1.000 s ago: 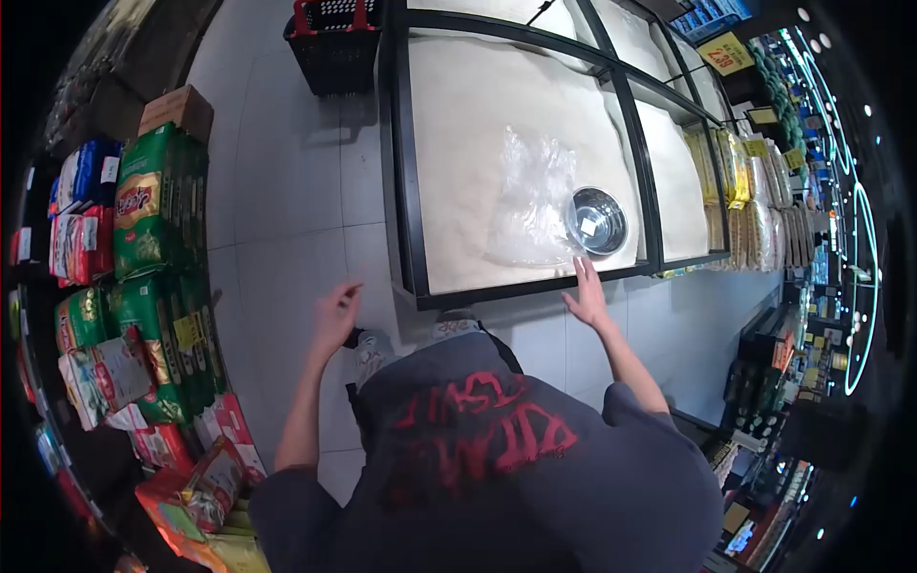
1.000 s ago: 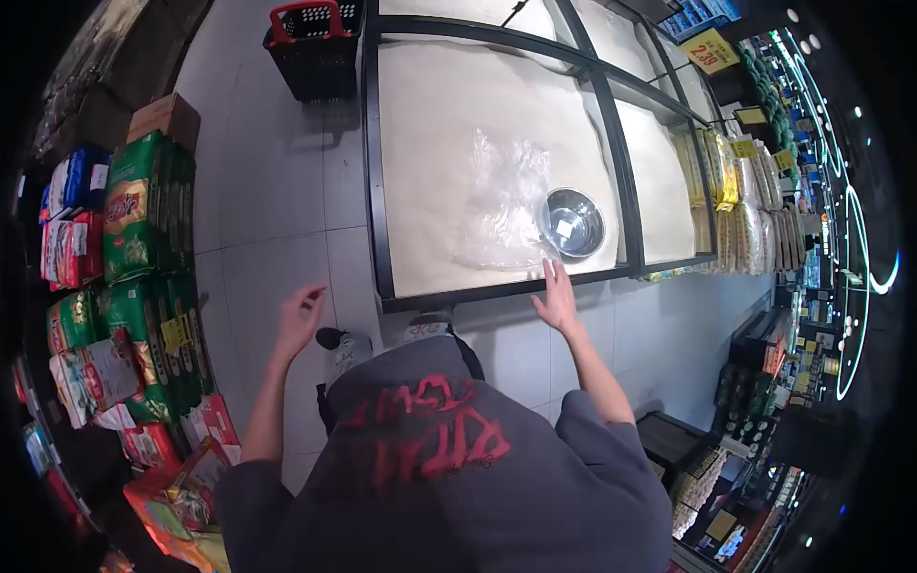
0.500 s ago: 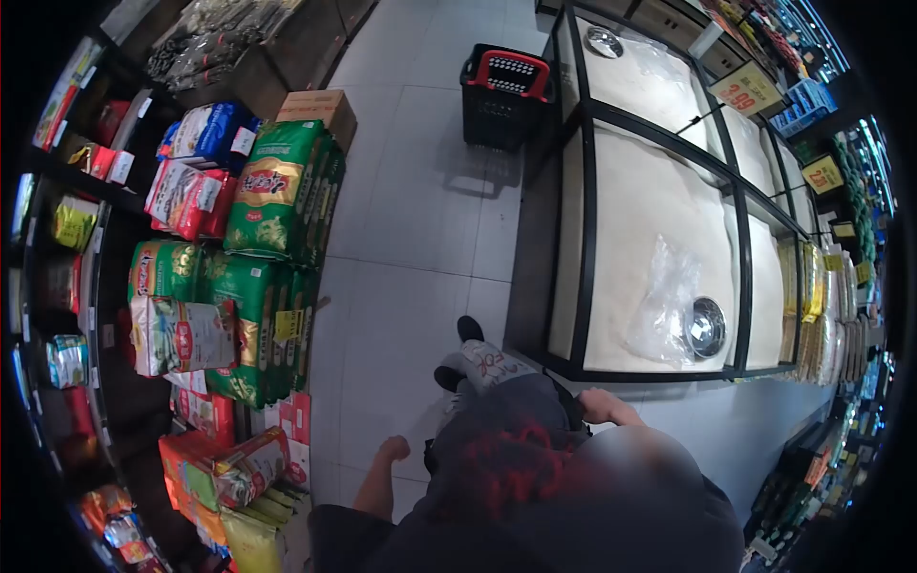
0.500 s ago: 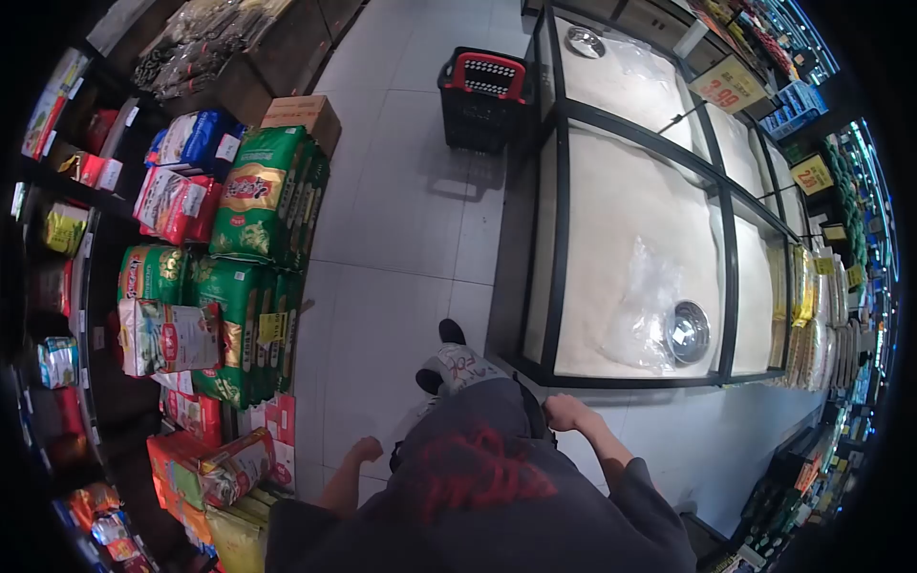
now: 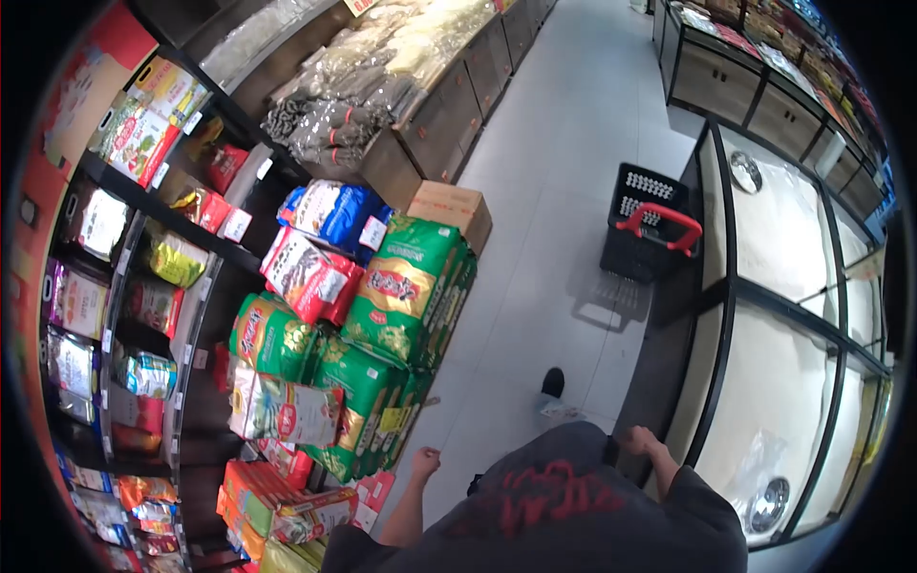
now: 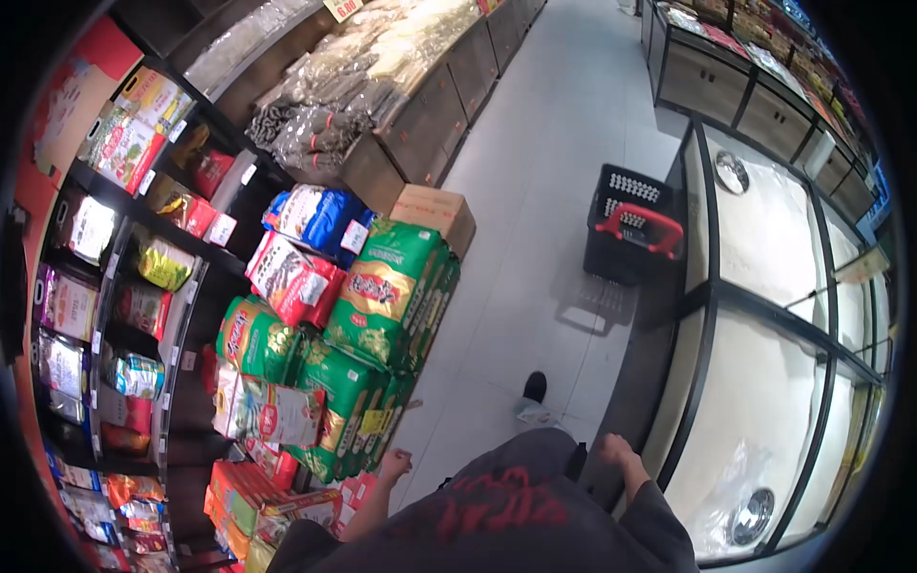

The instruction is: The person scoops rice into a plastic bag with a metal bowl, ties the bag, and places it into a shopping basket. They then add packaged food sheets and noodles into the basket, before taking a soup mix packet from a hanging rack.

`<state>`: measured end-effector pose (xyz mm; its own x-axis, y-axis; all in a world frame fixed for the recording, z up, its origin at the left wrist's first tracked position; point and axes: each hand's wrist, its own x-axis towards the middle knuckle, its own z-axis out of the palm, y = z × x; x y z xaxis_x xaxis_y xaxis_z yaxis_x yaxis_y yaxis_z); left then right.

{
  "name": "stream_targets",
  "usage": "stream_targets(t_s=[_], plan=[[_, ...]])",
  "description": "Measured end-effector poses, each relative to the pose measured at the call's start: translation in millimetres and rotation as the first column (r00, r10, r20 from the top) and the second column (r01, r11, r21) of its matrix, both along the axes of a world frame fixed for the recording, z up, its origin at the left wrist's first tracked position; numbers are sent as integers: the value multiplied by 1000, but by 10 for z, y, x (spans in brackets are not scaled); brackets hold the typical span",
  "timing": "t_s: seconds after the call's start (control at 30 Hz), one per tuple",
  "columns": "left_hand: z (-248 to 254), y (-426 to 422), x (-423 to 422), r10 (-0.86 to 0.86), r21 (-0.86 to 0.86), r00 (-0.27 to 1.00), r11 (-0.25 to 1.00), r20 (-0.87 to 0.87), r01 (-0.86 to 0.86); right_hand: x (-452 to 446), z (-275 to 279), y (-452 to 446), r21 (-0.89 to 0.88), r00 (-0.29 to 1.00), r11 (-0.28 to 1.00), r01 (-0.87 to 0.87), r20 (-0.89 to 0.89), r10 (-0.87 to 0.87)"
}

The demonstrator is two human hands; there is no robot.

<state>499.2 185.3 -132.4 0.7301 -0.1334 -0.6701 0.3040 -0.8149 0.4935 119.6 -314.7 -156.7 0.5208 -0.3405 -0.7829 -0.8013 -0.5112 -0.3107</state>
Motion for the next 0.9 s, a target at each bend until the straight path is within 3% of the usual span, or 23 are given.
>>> stream_targets(t_s=[0.07,0.13,0.2,0.27,0.33,0.37,0.43,0.47,0.5,0.53,0.57,0.6,0.63,0.67,0.7,0.73,0.77,0.8,0.83,0.87,0.9], plan=[[36,-109,408,132,-66,987,988,-89,-138,125,41,-518,-54,990,991,122,-64,-125],[262,-397,698,160,-50,985,985,-68,-163,208,-61,-1068,-31,936,941,338,-93,-340],[187,-718,915,187,-42,979,981,-75,-191,516,156,-1505,-111,923,921,373,-52,-381],[-23,-1000,1107,208,-61,956,972,-208,-225,813,198,-1925,-187,818,802,567,244,-522],[-71,-1484,1266,195,-48,944,976,-265,-214,1239,313,-2222,-142,754,752,643,285,-591],[-88,-1730,1381,36,-26,967,999,-253,-44,1474,368,-2322,-71,676,696,715,324,-662],[-369,-2142,1733,-295,77,937,947,-185,313,1911,299,-2463,-59,671,697,715,339,-659],[-650,-2285,1954,-312,58,931,943,-189,327,2172,327,-2494,-35,660,683,730,299,-690],[-659,-1875,2472,-305,64,931,944,-202,323,2429,369,-2478,20,626,652,758,261,-735],[-539,-1096,3281,-303,71,927,943,-222,326,2621,318,-2440,37,600,626,779,247,-761],[-310,-1020,3956,-312,77,919,938,-241,339,2761,222,-2406,73,611,638,766,225,-759],[-364,-1349,4317,-328,80,907,930,-266,360,2828,160,-2370,129,603,620,774,146,-784],[-891,-2366,4275,-346,81,894,920,-285,382,3125,519,-2304,15,728,738,675,146,-669],[-1180,-3566,4187,-366,91,884,909,-292,407,3291,536,-2303,177,702,706,686,93,-706],[-1159,-3922,4482,-381,104,878,899,-292,424,3517,696,-2371,218,715,722,656,125,-687],[-906,-4365,4986,-729,135,655,642,-200,755,3701,812,-2362,270,725,733,625,148,-673],[-864,-4741,5582,-943,81,273,262,-192,962,3810,703,-2342,296,611,633,715,174,-772],[-750,-5177,5988,-840,57,517,515,-168,855,3844,544,-2286,324,477,515,793,194,-857],[-805,-5612,6453,-853,81,517,511,-76,856,4006,598,-2226,191,481,509,839,177,-859],[-404,-6203,6814,-806,68,581,577,-112,814,4163,633,-2286,52,481,494,868,160,-862],[-487,-6673,7176,-777,43,627,630,56,776,4288,671,-2337,50,463,476,878,161,-871]])
